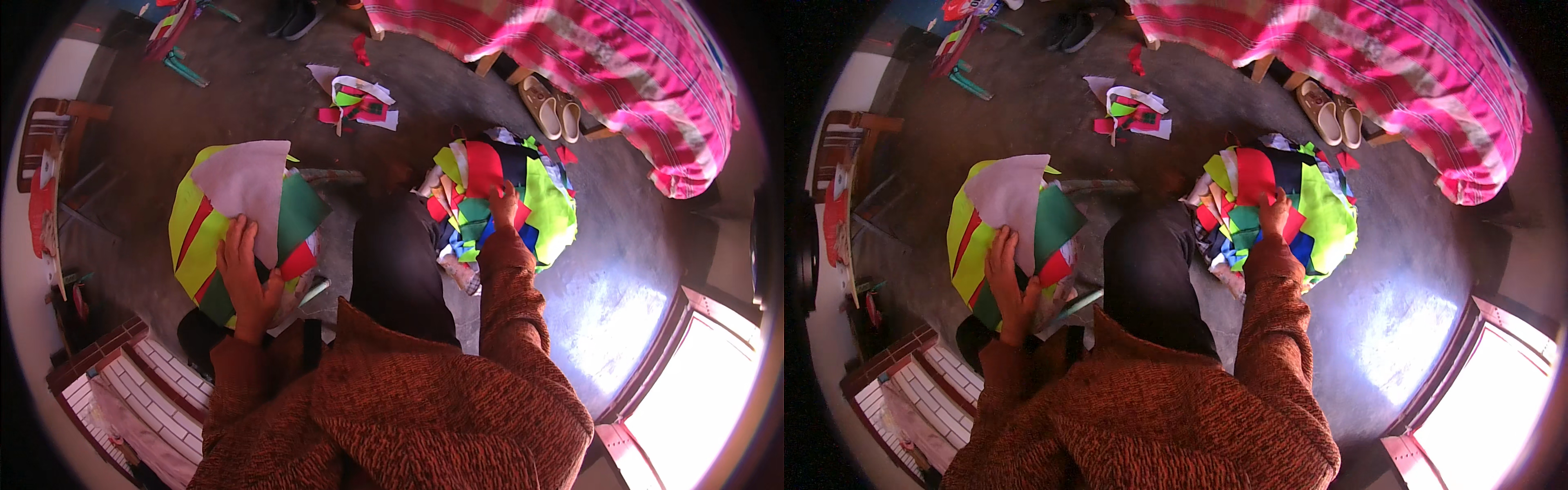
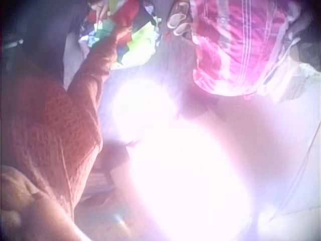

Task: The person sits on the floor and repeatedly picks up colorful fabric pieces, folds them, and places them onto a growing pile on their lap. The person handles the pieces one at a time, adjusting and stacking them without using any tools.

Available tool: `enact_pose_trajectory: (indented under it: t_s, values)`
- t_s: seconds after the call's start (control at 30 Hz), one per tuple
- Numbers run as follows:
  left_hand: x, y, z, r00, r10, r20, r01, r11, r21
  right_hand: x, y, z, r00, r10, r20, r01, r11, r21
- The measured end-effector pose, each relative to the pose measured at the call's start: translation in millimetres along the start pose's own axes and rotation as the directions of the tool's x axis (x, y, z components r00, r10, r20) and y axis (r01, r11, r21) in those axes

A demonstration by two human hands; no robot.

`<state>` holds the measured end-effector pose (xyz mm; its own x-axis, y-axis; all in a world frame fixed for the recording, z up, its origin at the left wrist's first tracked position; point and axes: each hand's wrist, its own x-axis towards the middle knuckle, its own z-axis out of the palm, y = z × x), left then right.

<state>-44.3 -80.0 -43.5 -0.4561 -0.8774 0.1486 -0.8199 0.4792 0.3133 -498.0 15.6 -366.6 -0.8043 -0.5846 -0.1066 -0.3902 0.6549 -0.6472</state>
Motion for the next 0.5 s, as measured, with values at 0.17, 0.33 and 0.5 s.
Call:
enact_pose_trajectory:
  t_s: [0.17,0.33,0.5]
  values:
    - [-1,2,-2,1.000,-0.017,0.004,0.017,1.000,-0.011,5,-16,4,0.986,0.151,0.074,-0.139,0.979,-0.148]
    - [-2,7,-8,1.000,-0.025,0.002,0.025,0.999,-0.033,-15,-17,17,0.985,0.108,0.131,-0.098,0.992,-0.076]
    - [-2,2,-3,1.000,-0.013,-0.018,0.012,0.999,-0.039,-86,-6,20,0.846,0.231,0.480,-0.391,0.881,0.266]
